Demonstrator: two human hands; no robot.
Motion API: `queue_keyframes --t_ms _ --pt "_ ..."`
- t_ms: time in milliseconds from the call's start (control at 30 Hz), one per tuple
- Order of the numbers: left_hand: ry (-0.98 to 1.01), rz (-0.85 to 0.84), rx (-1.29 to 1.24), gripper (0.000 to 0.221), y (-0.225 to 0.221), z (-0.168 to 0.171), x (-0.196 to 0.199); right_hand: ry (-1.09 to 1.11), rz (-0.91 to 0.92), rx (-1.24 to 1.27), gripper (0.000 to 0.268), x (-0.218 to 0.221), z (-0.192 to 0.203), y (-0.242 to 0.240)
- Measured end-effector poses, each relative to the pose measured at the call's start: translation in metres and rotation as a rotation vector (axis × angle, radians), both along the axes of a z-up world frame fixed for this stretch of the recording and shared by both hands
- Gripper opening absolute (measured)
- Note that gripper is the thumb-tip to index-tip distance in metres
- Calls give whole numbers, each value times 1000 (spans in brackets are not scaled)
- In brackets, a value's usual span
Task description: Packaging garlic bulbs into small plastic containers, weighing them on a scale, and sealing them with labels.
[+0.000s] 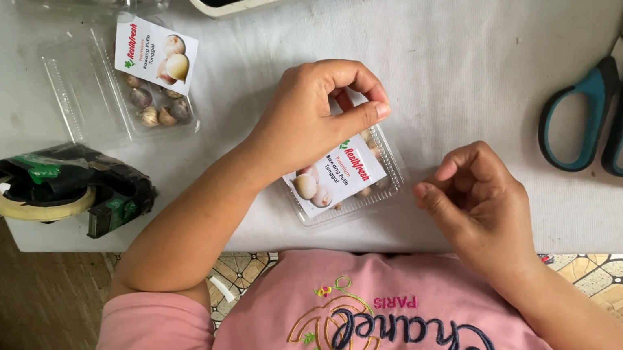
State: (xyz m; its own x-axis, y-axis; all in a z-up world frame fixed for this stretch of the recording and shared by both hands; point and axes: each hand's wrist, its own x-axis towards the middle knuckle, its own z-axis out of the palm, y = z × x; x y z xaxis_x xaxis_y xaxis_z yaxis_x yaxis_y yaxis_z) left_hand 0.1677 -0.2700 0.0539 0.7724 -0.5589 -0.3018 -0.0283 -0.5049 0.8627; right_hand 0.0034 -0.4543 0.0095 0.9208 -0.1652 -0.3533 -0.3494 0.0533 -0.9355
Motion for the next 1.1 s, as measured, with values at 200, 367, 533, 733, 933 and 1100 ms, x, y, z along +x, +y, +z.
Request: queue_keyframes --t_ms 200,367,533,733,933,1100 --pt "6 3 12 3 0 1 -1 -16 -6 -35 21 -3 -5 1" --pt "-4 -5 51 3 0 0 0 -41 1 -138 22 -6 -9 1" --pt "-14 -10 64 2 -1 -2 0 -44 6 -202 21 -8 -10 0" --pt "-26 -33 63 3 -4 -2 2 -49 1 -287 20 -7 -7 3" --pt "-8 -37 23 5 -4 -2 3 -44 27 -350 19 -4 -2 3" --pt "27 -26 -43 5 0 -6 4 -45 46 -367 18 0 1 3"
